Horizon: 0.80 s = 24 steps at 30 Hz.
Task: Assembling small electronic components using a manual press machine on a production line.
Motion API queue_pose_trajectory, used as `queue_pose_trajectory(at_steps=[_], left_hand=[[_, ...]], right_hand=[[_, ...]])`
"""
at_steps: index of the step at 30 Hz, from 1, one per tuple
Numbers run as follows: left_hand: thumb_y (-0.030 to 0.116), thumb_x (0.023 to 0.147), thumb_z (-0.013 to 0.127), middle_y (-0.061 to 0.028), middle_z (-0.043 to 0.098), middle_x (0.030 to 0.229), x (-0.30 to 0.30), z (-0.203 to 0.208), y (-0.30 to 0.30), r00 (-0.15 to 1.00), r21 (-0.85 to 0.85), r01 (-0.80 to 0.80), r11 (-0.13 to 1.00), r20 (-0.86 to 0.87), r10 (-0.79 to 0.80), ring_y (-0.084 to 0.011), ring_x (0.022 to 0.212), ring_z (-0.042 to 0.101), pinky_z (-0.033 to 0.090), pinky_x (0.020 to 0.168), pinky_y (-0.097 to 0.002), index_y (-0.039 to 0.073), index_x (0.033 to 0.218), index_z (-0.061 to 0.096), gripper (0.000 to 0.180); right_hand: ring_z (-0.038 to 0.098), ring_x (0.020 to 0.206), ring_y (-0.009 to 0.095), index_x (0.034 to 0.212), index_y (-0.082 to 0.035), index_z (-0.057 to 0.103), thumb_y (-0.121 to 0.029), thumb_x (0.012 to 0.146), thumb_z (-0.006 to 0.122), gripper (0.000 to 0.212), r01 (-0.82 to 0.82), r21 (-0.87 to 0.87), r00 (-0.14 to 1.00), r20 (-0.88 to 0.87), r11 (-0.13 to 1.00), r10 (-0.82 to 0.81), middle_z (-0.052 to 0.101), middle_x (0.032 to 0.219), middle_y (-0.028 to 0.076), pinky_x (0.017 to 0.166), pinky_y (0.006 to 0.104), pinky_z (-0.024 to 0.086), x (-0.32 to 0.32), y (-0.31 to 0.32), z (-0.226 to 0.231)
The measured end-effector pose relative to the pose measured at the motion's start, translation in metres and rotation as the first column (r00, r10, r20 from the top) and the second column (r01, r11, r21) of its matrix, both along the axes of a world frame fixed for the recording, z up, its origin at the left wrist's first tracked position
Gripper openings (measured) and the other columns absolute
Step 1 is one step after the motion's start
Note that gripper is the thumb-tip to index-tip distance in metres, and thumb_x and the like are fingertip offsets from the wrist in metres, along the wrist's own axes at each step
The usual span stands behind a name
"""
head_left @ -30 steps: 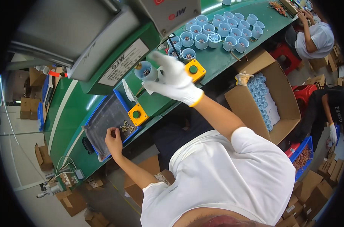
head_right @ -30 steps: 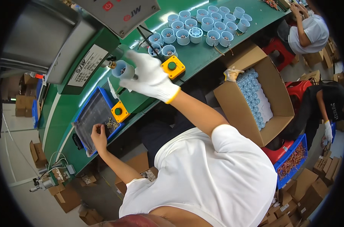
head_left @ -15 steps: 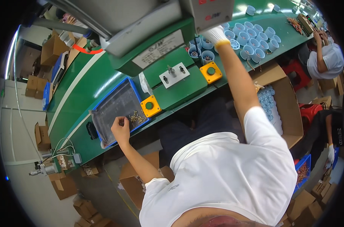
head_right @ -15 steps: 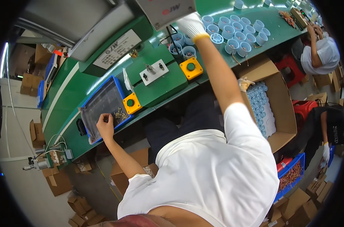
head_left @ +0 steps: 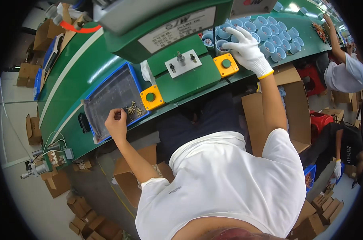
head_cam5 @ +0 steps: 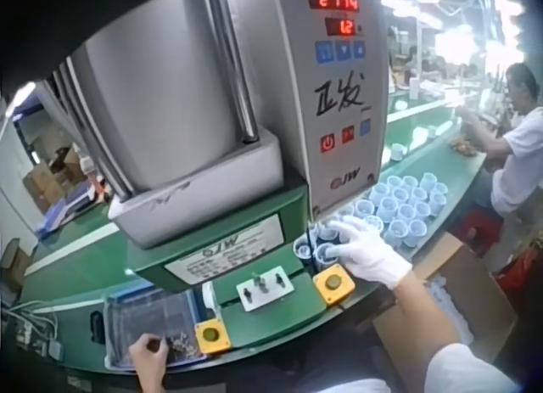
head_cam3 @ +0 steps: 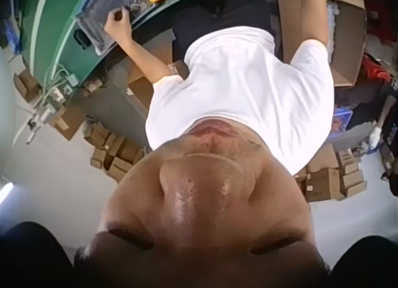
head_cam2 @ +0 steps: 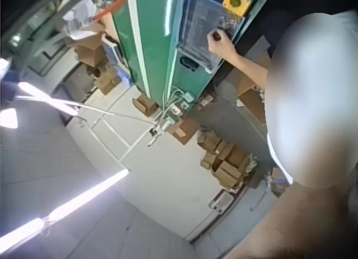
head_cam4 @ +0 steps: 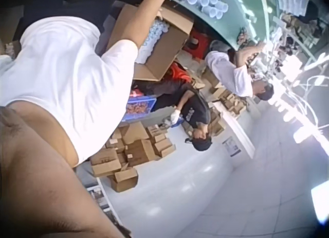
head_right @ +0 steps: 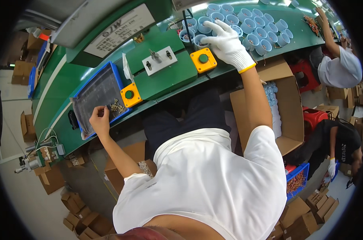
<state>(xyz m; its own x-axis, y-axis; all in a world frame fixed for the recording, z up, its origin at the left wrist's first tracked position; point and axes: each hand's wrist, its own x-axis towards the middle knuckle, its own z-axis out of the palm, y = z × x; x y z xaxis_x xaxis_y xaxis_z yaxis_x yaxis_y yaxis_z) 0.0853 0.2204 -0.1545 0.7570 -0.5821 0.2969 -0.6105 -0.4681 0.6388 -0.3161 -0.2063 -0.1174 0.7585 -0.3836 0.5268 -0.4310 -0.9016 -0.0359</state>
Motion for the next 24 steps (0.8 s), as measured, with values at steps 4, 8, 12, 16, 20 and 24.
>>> queue_pose_trajectory(at_steps=[4,8,12,16,20,24], left_hand=[[0.008,0.098,0.08,-0.008,0.077,0.087,0.0,0.005,0.001,1.0,0.022,0.012,1.0,-0.021,-0.012,-0.0136,0.078,0.07,0.055,0.076,-0.0298,-0.002,0.107,0.079,0.014],[0.008,0.105,0.074,-0.0127,0.081,0.108,0.008,0.002,0.004,0.995,-0.013,0.096,0.995,0.031,-0.096,-0.0201,0.099,0.074,0.056,0.088,-0.0333,-0.001,0.119,0.079,0.018],[0.01,0.105,0.075,-0.0124,0.081,0.105,0.01,0.0,0.001,0.995,-0.02,0.095,0.995,0.018,-0.094,-0.0197,0.096,0.075,0.057,0.088,-0.034,-0.002,0.118,0.079,0.018],[0.012,0.104,0.078,-0.0119,0.081,0.102,0.009,-0.003,0.006,0.998,-0.03,0.07,0.997,0.002,-0.07,-0.019,0.092,0.075,0.057,0.087,-0.0333,-0.003,0.115,0.079,0.018],[0.011,0.102,0.081,-0.012,0.081,0.098,0.005,0.0,0.002,0.997,-0.054,0.068,0.996,-0.035,-0.07,-0.0186,0.089,0.074,0.057,0.085,-0.0331,-0.004,0.113,0.079,0.019],[0.011,0.101,0.082,-0.012,0.081,0.096,0.003,0.004,0.0,0.999,-0.03,0.051,0.998,-0.017,-0.051,-0.0184,0.088,0.074,0.057,0.084,-0.0329,-0.004,0.112,0.079,0.018]], right_hand=[[0.058,0.142,0.044,0.113,-0.017,0.081,-0.004,0.092,0.077,0.025,-0.064,0.102,0.985,0.168,0.993,0.046,0.064,0.155,0.015,0.12,0.0491,0.049,-0.004,0.012,-0.001],[0.061,0.142,0.032,0.124,0.001,0.065,0.002,0.097,0.076,0.029,-0.463,0.577,0.696,0.707,0.673,-0.128,0.06,0.16,0.022,0.12,0.0434,0.049,0.003,0.065,0.025],[0.075,0.123,0.025,0.141,0.002,0.063,-0.013,0.081,0.097,0.07,-0.439,0.368,0.588,0.807,0.82,-0.047,0.077,0.133,0.017,0.109,0.0373,0.058,0.077,0.125,0.031],[0.078,0.106,0.032,0.136,0.0,0.065,-0.018,0.076,0.097,0.071,-0.364,0.379,0.724,0.69,0.851,0.002,0.078,0.119,0.018,0.092,0.0409,0.062,0.119,0.14,0.053],[0.075,0.099,0.036,0.128,-0.003,0.069,-0.02,0.073,0.095,0.063,-0.214,0.204,0.769,0.639,0.955,0.036,0.076,0.116,0.016,0.086,0.0438,0.061,0.133,0.135,0.044],[0.074,0.102,0.035,0.125,-0.004,0.071,-0.021,0.072,0.095,0.061,-0.204,0.24,0.772,0.636,0.949,0.005,0.076,0.118,0.014,0.087,0.0444,0.061,0.135,0.132,0.046]])
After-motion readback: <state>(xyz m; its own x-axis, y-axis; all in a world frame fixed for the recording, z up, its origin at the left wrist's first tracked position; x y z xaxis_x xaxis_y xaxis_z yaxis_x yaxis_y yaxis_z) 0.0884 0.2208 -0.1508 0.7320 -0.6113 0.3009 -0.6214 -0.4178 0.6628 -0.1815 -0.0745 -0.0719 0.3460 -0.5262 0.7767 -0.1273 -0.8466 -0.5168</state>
